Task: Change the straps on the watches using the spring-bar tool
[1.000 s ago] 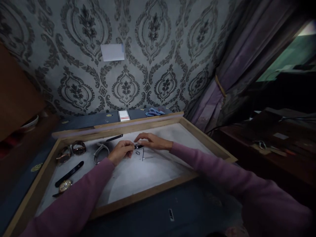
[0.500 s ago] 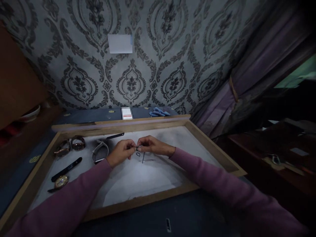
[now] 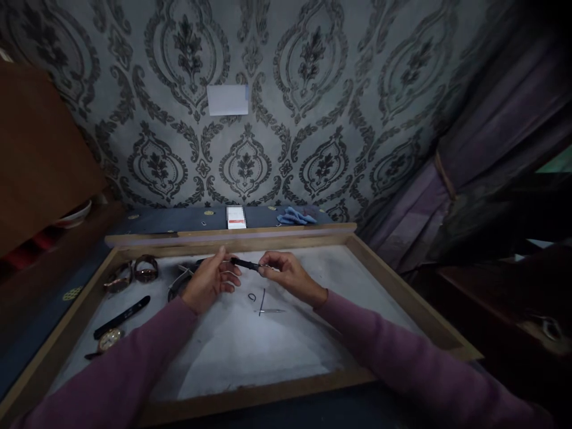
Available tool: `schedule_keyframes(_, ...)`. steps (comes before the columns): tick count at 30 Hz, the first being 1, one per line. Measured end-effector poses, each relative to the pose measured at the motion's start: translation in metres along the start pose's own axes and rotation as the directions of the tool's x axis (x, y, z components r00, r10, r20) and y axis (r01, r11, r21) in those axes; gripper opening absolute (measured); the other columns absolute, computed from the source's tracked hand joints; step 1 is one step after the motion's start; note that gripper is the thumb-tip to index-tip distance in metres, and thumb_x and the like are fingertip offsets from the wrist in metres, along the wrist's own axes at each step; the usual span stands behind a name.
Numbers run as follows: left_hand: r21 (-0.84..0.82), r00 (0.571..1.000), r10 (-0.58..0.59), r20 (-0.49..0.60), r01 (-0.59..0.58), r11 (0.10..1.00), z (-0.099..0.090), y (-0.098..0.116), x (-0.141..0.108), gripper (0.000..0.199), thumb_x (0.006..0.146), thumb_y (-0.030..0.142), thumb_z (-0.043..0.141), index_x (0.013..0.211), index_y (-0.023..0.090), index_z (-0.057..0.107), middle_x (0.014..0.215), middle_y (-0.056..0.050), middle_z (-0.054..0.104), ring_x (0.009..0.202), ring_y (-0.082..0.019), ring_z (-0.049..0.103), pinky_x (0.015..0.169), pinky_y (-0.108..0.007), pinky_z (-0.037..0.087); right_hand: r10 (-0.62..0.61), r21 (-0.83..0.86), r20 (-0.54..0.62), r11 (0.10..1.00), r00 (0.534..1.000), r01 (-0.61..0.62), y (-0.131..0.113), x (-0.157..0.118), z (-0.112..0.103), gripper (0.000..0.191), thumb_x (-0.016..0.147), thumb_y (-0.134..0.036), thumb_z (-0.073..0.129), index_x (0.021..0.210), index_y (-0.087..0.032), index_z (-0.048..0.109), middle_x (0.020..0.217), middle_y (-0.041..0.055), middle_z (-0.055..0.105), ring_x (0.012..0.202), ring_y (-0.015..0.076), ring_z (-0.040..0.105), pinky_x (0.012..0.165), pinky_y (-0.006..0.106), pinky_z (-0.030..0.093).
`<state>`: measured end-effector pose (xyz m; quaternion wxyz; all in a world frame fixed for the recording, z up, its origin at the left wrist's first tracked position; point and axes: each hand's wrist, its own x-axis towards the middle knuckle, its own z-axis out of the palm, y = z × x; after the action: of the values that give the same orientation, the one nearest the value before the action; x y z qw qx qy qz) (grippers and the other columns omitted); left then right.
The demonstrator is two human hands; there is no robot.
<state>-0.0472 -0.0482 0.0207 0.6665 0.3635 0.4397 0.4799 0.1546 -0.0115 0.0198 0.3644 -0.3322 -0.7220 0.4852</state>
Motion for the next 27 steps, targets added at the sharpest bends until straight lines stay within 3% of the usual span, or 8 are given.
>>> schedule_keyframes(3,-0.064,0.999,-0.037,-0.006,0.037,0.997,0.002,-0.008,0.001,0.030,0.082,0.044,0.063,0.084,0.015,0.056,0.066,0.000,0.060,0.051,-0.009,0.057,0.045,-0.018,0.043,-0.089,-0.094,-0.064,0.992,0.994,0.083,-0.007,-0.005,0.001,0.016,0.078,-0.030,0.064,0.072,-0.017,0.058,0.068,-0.0009,0.052,0.066,0.0129,0.046,0.065,0.026,0.037)
schedule_keyframes(5,-0.069,0.998,-0.055,0.012,0.056,0.996,0.006,-0.012,-0.001,0.026,0.074,0.034,0.071,0.084,0.013,0.059,0.068,-0.001,0.060,0.053,-0.010,0.057,0.045,-0.018,0.042,-0.208,-0.232,-0.072,0.955,0.975,0.187,-0.011,-0.008,0.002,0.012,0.080,-0.026,0.060,0.072,-0.018,0.057,0.069,-0.0001,0.053,0.066,0.0139,0.048,0.065,0.027,0.038)
schedule_keyframes(9,-0.043,0.997,-0.017,0.070,0.020,0.999,0.017,-0.016,-0.010,0.035,0.060,0.026,0.081,0.087,0.012,0.064,0.076,-0.002,0.062,0.061,-0.012,0.059,0.048,-0.020,0.044,-0.329,-0.367,-0.050,0.884,0.943,0.289,-0.015,-0.012,0.004,0.010,0.082,-0.022,0.056,0.072,-0.019,0.056,0.068,0.0010,0.055,0.065,0.0149,0.050,0.062,0.026,0.039)
schedule_keyframes(11,-0.022,0.995,0.028,0.098,-0.026,0.999,0.023,-0.016,-0.014,0.037,0.059,0.032,0.083,0.085,0.013,0.065,0.077,-0.001,0.061,0.062,-0.012,0.057,0.047,-0.020,0.042,-0.316,-0.365,-0.042,0.888,0.948,0.280,-0.016,-0.013,0.006,0.010,0.081,-0.020,0.056,0.072,-0.020,0.056,0.068,0.0009,0.055,0.065,0.0148,0.051,0.061,0.026,0.039)
schedule_keyframes(15,-0.046,0.998,0.040,0.050,-0.037,0.998,0.028,-0.017,-0.017,0.043,0.056,0.042,0.086,0.077,0.014,0.060,0.066,0.001,0.058,0.056,-0.010,0.054,0.044,-0.018,0.037,-0.272,-0.307,-0.025,0.918,0.962,0.252,-0.017,-0.014,0.010,0.011,0.078,-0.015,0.055,0.069,-0.019,0.055,0.066,-0.0001,0.056,0.063,0.0136,0.052,0.061,0.024,0.040)
schedule_keyframes(27,-0.097,1.000,0.019,0.021,-0.017,0.995,0.028,-0.021,-0.012,0.052,0.047,0.048,0.089,0.071,0.014,0.059,0.060,0.000,0.058,0.053,-0.010,0.052,0.042,-0.018,0.032,-0.179,-0.268,-0.011,0.948,0.984,0.170,-0.010,-0.014,0.015,0.008,0.076,-0.015,0.054,0.069,-0.019,0.055,0.066,0.0001,0.059,0.064,0.0147,0.055,0.058,0.024,0.040)
